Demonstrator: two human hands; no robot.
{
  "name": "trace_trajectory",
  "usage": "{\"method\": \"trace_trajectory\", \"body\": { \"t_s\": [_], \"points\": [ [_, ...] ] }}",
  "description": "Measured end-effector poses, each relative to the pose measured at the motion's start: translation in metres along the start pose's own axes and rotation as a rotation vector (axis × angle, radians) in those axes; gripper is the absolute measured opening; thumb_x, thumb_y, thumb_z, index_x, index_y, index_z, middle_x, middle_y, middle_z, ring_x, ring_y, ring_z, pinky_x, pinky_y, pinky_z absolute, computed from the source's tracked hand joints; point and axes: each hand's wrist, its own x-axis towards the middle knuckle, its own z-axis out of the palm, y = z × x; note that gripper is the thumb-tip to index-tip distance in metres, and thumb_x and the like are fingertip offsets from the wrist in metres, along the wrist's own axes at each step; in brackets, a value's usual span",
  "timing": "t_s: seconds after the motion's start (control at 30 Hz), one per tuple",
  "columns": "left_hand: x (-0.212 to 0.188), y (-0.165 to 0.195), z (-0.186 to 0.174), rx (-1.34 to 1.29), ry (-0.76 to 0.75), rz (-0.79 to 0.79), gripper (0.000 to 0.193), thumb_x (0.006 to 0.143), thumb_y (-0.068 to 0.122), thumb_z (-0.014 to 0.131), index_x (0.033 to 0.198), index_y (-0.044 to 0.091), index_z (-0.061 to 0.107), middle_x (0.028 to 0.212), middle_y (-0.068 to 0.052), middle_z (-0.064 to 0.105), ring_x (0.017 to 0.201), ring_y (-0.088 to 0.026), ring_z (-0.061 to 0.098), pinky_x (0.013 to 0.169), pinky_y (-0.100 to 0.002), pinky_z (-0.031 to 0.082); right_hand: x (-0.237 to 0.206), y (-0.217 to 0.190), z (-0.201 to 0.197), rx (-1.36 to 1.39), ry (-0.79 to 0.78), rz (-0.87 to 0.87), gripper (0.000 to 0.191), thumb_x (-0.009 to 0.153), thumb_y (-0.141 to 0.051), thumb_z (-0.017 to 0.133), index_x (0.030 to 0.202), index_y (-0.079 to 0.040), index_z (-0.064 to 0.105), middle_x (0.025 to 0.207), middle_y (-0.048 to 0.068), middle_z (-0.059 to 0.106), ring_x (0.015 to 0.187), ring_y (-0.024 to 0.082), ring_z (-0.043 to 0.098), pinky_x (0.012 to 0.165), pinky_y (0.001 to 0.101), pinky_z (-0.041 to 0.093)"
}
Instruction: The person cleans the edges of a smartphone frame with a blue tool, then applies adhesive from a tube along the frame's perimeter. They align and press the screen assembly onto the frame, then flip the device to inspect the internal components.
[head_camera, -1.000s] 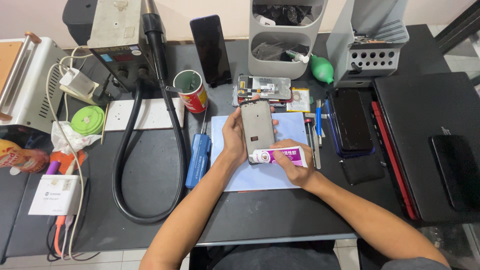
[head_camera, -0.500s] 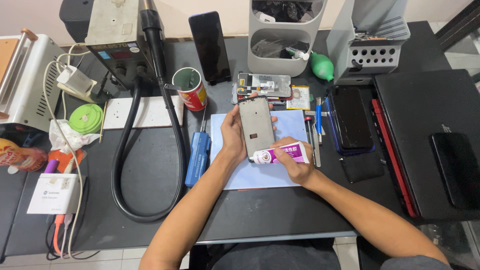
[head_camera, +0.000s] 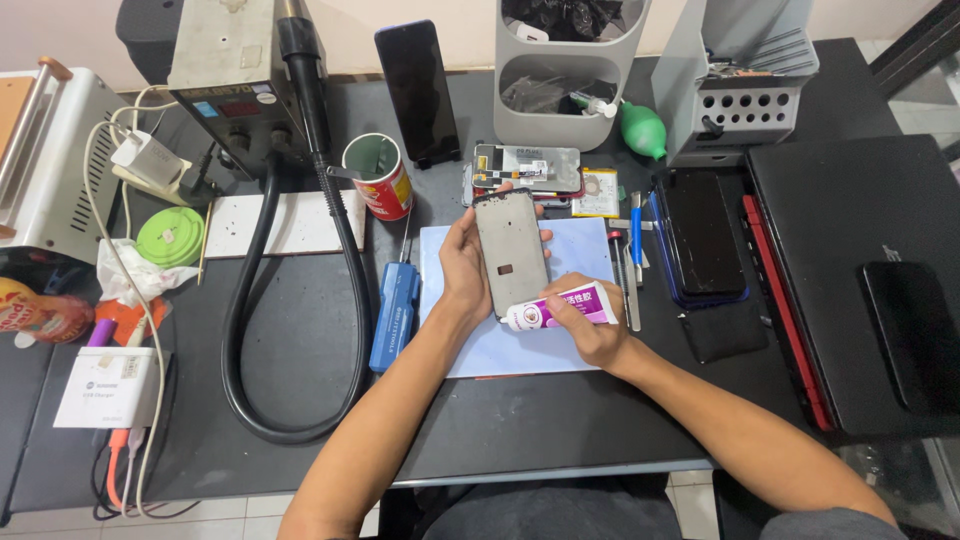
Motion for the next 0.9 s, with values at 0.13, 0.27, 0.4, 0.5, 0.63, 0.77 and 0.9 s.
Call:
{"method": "trace_trajectory", "body": {
  "t_s": [0.13,0.27,0.4,0.5,0.63,0.77,0.9],
  "points": [
    [0.001,0.0,0.0,0.01,0.012,-0.006,0.062,0.105,0.042,0.022,0.157,0.012,0.038,0.13,-0.023,0.062,0.108,-0.039,0.067,0.093,-0.053,0.057,0.001,0.0,-0.002,-0.03,0.01,-0.005,0.023,0.097,-0.015,0.058,0.091,0.003,0.072,0.076,0.01,0.073,0.063,0.015,0.07,0.059,0.0277,0.053],
    [0.001,0.0,0.001,0.011,0.011,-0.006,0.063,0.104,0.042,0.022,0.157,0.011,0.038,0.13,-0.023,0.062,0.108,-0.039,0.067,0.093,-0.053,0.057,0.001,0.0,0.0,-0.011,0.009,0.003,0.022,0.096,-0.013,0.059,0.092,0.005,0.071,0.076,0.011,0.072,0.064,0.016,0.069,0.06,0.0282,0.053],
    [0.0,0.0,0.001,0.027,0.013,-0.005,0.062,0.104,0.042,0.021,0.156,0.012,0.038,0.129,-0.023,0.062,0.108,-0.039,0.067,0.093,-0.052,0.057,0.002,-0.001,-0.004,-0.011,0.008,-0.057,0.021,0.096,-0.012,0.06,0.091,0.005,0.07,0.076,0.012,0.071,0.065,0.017,0.068,0.062,0.0291,0.053],
    [0.0,0.0,0.002,0.013,0.002,-0.001,0.062,0.104,0.042,0.021,0.156,0.012,0.038,0.129,-0.023,0.062,0.107,-0.039,0.067,0.093,-0.052,0.057,0.003,-0.001,-0.009,-0.028,0.03,-0.071,0.02,0.096,-0.011,0.06,0.09,0.005,0.07,0.077,0.012,0.071,0.066,0.018,0.069,0.063,0.0298,0.054],
    [0.0,0.001,0.002,0.022,0.016,-0.007,0.062,0.105,0.042,0.021,0.156,0.011,0.038,0.129,-0.023,0.062,0.108,-0.038,0.067,0.093,-0.052,0.057,0.004,-0.001,-0.013,-0.064,0.047,-0.071,0.02,0.094,-0.01,0.061,0.085,0.005,0.07,0.074,0.012,0.071,0.062,0.018,0.068,0.06,0.0299,0.052],
    [0.0,0.001,0.002,0.019,0.014,-0.009,0.062,0.105,0.042,0.021,0.156,0.012,0.038,0.129,-0.023,0.062,0.107,-0.039,0.067,0.092,-0.052,0.057,0.004,-0.001,-0.012,-0.086,0.056,-0.063,0.02,0.093,-0.01,0.06,0.084,0.004,0.07,0.073,0.01,0.072,0.06,0.017,0.069,0.059,0.0291,0.052],
    [0.0,0.001,0.002,0.016,0.01,-0.009,0.062,0.105,0.042,0.021,0.156,0.012,0.038,0.129,-0.023,0.062,0.108,-0.038,0.067,0.093,-0.052,0.057,0.004,-0.002,-0.008,-0.07,0.028,-0.067,0.02,0.095,-0.011,0.06,0.087,0.004,0.07,0.076,0.011,0.072,0.062,0.017,0.069,0.06,0.0294,0.053]
  ]
}}
